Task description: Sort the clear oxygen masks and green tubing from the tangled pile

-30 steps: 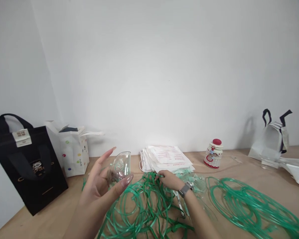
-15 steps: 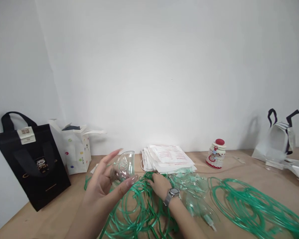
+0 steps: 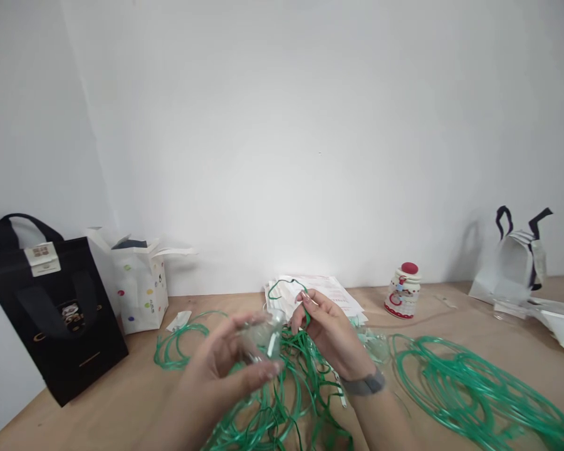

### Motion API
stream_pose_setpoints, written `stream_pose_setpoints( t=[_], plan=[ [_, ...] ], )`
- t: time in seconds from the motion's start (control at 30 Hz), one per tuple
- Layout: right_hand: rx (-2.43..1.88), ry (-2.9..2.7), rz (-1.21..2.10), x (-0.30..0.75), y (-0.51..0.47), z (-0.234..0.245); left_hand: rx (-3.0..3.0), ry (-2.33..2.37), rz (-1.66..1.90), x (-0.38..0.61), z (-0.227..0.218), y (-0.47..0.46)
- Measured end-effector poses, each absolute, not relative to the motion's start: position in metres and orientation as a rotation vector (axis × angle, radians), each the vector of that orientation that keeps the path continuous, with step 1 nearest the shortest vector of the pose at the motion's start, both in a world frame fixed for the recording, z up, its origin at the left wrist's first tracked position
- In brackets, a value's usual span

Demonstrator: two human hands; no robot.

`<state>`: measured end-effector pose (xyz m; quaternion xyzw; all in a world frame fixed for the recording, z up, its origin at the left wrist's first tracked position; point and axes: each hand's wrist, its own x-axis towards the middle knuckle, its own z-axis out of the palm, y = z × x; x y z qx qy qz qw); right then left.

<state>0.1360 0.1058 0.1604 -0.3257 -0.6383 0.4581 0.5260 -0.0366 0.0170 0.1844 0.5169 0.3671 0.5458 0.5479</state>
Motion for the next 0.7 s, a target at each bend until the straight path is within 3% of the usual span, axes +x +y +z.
stream_pose_setpoints(
  t=[0.17, 0.53, 0.7],
  plan=[
    [-0.445, -1.157, 1.429, 0.132, 0.073, 0.178, 1.437, 0.708, 0.931, -0.015, 0.165, 0.021],
    [-0.513, -1.078, 1.74, 0.138, 0.074, 0.184, 1.283, 0.489, 0.833, 0.005, 0.165, 0.03],
    [-0.369, -0.861, 1.771, 0.152, 0.086, 0.181, 1.527, 0.666, 0.842, -0.007, 0.161, 0.031]
  ],
)
